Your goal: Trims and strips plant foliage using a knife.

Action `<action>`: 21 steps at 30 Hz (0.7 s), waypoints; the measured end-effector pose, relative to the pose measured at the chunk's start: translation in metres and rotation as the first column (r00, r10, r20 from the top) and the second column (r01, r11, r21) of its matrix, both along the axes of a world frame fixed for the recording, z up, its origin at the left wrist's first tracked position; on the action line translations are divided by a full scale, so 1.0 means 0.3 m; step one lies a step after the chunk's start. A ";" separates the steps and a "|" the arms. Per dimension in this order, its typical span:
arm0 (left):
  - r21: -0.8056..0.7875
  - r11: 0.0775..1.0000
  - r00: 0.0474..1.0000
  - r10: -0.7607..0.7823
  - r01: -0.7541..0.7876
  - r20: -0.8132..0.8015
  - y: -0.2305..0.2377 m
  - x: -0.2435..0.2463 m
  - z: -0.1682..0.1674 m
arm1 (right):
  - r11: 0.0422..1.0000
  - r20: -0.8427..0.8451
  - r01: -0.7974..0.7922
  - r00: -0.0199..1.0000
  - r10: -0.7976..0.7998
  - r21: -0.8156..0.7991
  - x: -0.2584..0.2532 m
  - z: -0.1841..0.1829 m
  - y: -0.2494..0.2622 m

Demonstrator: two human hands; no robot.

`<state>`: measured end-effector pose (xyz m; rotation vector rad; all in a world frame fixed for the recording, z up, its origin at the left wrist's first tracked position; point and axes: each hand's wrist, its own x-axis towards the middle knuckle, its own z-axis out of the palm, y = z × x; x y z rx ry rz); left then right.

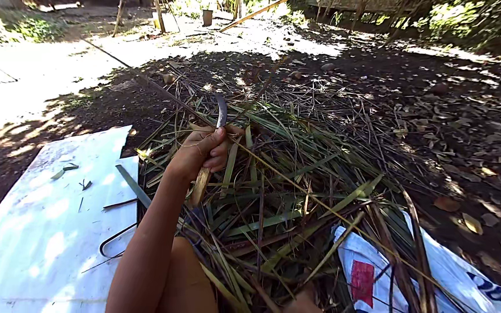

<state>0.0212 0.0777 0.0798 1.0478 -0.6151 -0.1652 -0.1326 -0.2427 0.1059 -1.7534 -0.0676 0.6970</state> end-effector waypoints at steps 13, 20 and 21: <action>0.032 0.997 0.997 -0.066 0.067 -0.033 -0.257 -0.002 -0.031 | 0.963 0.076 0.137 0.990 -0.122 -0.234 -0.016 0.052 0.135; 0.178 0.961 0.977 -0.212 0.212 -0.024 -0.369 -0.045 -0.034 | 0.994 0.789 0.013 0.609 0.078 -0.108 0.158 -0.267 -0.308; 0.217 0.943 0.966 -0.259 0.251 0.009 -0.353 -0.043 -0.033 | 0.996 0.753 -0.051 0.652 0.092 -0.078 0.159 -0.265 -0.321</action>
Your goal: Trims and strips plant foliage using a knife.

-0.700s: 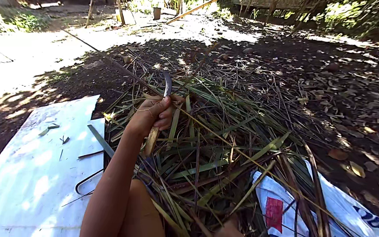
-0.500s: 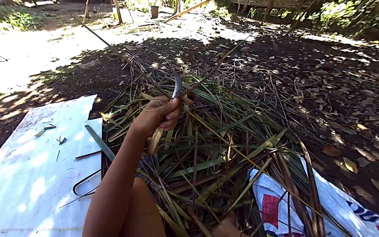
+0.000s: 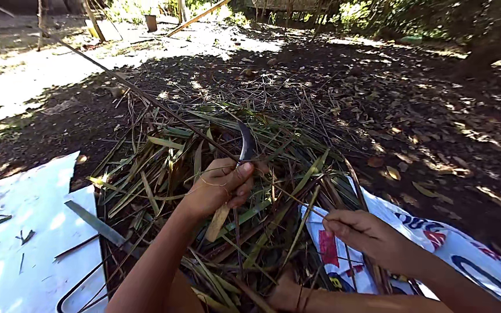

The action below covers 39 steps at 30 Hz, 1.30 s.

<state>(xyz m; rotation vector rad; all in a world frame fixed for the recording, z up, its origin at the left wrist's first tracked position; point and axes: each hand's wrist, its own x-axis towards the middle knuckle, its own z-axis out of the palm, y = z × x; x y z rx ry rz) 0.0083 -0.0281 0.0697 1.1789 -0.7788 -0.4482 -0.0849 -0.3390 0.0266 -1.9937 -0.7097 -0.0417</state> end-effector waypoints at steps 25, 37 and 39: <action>-0.055 0.994 0.988 -0.086 0.094 0.128 0.112 0.033 0.012 | 0.978 -0.221 -0.143 0.959 0.175 0.151 -0.107 -0.037 -0.241; -0.087 0.994 0.990 0.074 -0.064 0.120 0.206 0.068 0.014 | 0.985 -0.252 0.172 0.953 -0.170 -0.013 -0.224 -0.047 -0.319; -0.072 0.996 0.991 0.059 -0.051 0.116 0.206 0.063 0.027 | 0.947 -0.242 0.320 0.918 -0.315 -0.019 -0.253 0.027 -0.166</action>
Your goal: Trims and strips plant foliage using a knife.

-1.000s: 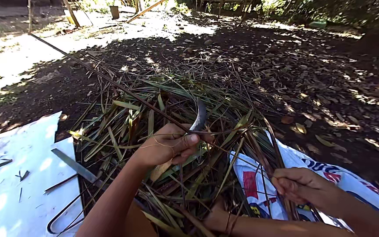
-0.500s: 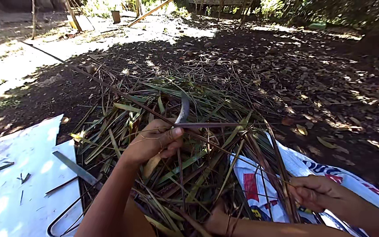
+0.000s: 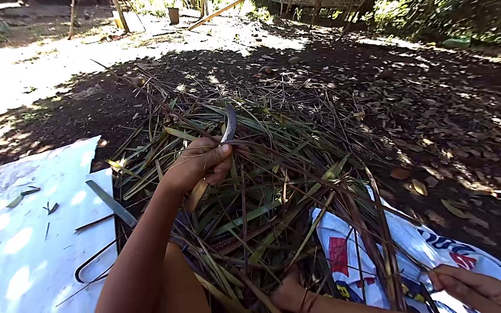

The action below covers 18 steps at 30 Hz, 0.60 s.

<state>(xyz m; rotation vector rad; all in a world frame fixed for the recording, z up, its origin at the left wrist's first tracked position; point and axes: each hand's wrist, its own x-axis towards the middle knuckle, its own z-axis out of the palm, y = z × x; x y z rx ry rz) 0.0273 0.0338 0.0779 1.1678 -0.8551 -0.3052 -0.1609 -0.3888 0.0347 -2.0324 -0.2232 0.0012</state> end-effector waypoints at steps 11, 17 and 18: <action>-0.009 1.000 1.000 0.021 -0.021 -0.020 0.015 -0.006 0.020 | 0.996 0.035 -0.080 0.996 0.079 0.030 0.041 0.158 0.272; -0.032 0.998 0.998 0.042 -0.044 -0.055 0.017 -0.012 0.018 | 0.988 0.035 -0.148 0.989 0.147 0.043 0.014 0.250 0.336; -0.048 0.998 0.998 0.042 -0.045 -0.049 0.031 -0.004 0.018 | 0.984 0.009 -0.173 0.985 0.172 0.038 0.012 0.273 0.356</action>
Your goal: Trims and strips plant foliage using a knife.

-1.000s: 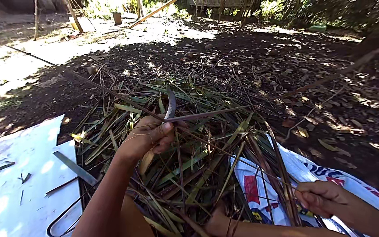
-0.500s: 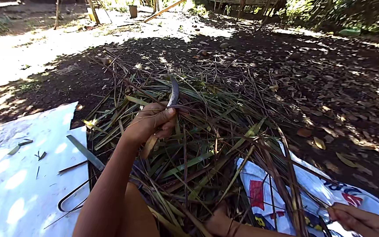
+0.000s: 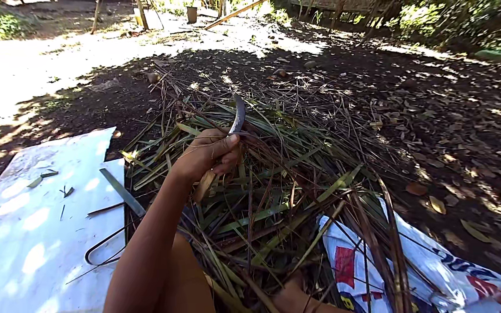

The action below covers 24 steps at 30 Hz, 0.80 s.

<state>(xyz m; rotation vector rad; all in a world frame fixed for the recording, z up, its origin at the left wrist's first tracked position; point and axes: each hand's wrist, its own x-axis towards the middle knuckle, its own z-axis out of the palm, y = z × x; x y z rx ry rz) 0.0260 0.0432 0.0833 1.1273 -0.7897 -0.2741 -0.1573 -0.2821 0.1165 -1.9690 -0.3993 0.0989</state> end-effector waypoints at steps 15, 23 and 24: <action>-0.100 0.978 0.983 0.181 -0.182 -0.020 0.125 -0.008 -0.017 | 0.972 -0.522 -0.183 0.849 0.079 -0.149 0.027 0.198 0.294; 0.131 0.638 0.593 0.760 -0.759 -0.267 0.358 0.128 -0.196 | 0.923 -0.617 -0.152 0.779 -0.109 -0.355 0.049 0.255 0.308; 0.399 0.598 0.598 0.789 -0.696 -0.140 0.307 0.148 -0.221 | 0.935 -0.625 -0.119 0.771 -0.126 -0.335 0.036 0.267 0.272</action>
